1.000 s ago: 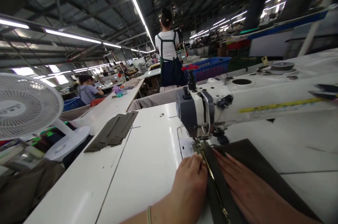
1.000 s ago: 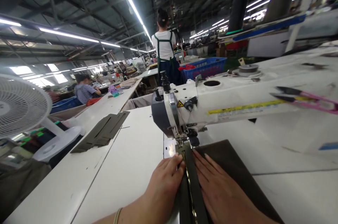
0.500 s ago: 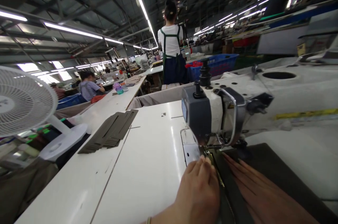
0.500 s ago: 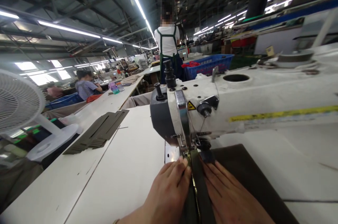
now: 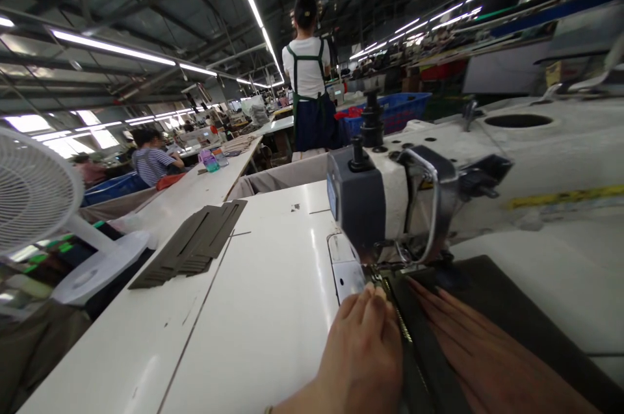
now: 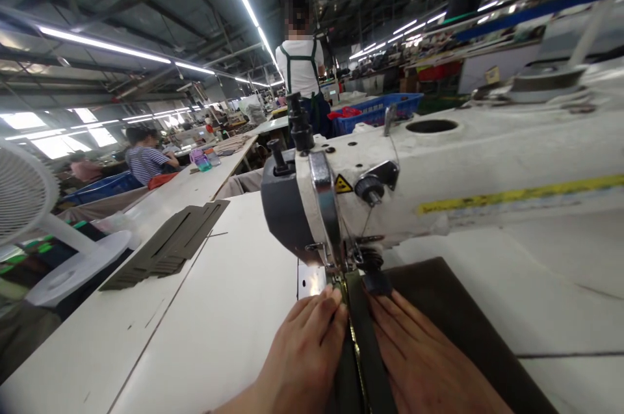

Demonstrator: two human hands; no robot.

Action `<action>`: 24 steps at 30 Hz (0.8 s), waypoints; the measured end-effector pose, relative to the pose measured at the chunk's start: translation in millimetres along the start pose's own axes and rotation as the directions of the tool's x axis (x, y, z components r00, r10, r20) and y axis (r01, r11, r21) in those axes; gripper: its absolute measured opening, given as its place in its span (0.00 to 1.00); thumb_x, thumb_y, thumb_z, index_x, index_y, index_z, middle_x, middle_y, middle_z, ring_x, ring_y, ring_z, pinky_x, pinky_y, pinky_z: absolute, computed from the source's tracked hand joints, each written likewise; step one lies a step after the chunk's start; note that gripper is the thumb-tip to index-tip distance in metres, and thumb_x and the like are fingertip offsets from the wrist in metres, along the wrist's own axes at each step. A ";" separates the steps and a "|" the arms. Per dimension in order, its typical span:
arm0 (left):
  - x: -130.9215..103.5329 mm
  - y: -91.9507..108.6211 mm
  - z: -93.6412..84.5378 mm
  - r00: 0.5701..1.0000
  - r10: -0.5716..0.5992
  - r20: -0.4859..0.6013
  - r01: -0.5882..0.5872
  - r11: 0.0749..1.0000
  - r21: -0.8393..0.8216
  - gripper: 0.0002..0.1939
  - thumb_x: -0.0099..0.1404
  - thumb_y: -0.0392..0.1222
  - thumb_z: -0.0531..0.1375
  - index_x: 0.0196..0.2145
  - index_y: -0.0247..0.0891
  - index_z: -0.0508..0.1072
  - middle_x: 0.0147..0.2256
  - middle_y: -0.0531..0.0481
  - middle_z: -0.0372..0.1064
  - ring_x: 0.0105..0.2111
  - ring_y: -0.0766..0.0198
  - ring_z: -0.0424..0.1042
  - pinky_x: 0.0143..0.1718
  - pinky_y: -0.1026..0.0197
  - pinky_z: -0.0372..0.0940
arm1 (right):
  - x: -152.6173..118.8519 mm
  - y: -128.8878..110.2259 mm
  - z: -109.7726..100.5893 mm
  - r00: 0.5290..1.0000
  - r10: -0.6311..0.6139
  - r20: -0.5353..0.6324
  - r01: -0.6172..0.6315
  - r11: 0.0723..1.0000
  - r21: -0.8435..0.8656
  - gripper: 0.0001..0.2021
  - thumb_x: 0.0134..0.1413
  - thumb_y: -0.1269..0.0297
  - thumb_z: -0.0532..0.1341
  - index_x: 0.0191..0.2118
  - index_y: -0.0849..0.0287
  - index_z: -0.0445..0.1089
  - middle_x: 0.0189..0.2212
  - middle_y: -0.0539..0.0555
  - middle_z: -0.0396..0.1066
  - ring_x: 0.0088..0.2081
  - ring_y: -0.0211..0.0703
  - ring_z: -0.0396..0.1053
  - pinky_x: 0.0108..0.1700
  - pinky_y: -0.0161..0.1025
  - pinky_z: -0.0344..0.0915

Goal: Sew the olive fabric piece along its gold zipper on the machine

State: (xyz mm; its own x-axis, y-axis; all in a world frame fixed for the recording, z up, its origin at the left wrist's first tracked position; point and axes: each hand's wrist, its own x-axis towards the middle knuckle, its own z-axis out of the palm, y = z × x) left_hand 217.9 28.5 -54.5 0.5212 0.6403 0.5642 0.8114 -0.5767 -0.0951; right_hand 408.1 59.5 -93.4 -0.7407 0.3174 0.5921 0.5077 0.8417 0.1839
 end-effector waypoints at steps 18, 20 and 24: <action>-5.3 1.7 4.2 0.995 -0.002 0.101 -0.002 0.999 0.040 0.16 0.69 0.30 0.44 0.45 0.24 0.69 0.45 0.36 0.69 0.46 0.53 0.70 0.45 0.55 0.69 | 8.6 -0.8 -9.2 0.999 0.016 -0.030 -0.015 0.999 0.035 0.34 0.51 0.75 0.47 0.66 0.74 0.41 0.58 0.63 0.55 0.56 0.52 0.59 0.51 0.46 0.67; -5.3 1.8 4.4 0.994 -0.001 0.111 -0.004 0.999 0.041 0.16 0.69 0.30 0.44 0.45 0.24 0.69 0.45 0.36 0.69 0.46 0.53 0.70 0.44 0.55 0.69 | 11.0 -0.8 -12.4 1.000 0.013 -0.008 -0.013 1.000 0.009 0.33 0.52 0.75 0.47 0.65 0.74 0.42 0.57 0.64 0.56 0.55 0.52 0.59 0.50 0.46 0.68; -3.8 2.3 2.5 0.996 -0.003 0.090 0.000 0.999 0.036 0.16 0.69 0.29 0.44 0.44 0.24 0.69 0.45 0.35 0.69 0.45 0.53 0.70 0.43 0.55 0.69 | 12.0 -1.5 -16.4 1.000 0.003 0.006 -0.003 1.000 -0.013 0.33 0.53 0.75 0.47 0.65 0.76 0.42 0.56 0.66 0.57 0.55 0.52 0.60 0.49 0.47 0.69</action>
State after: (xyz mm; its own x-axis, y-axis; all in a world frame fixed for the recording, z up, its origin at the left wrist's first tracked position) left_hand 218.5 26.0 -59.0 0.5402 0.6854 0.4882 0.8205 -0.5579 -0.1247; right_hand 405.7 54.9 -73.7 -0.7418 0.3223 0.5881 0.5152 0.8352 0.1923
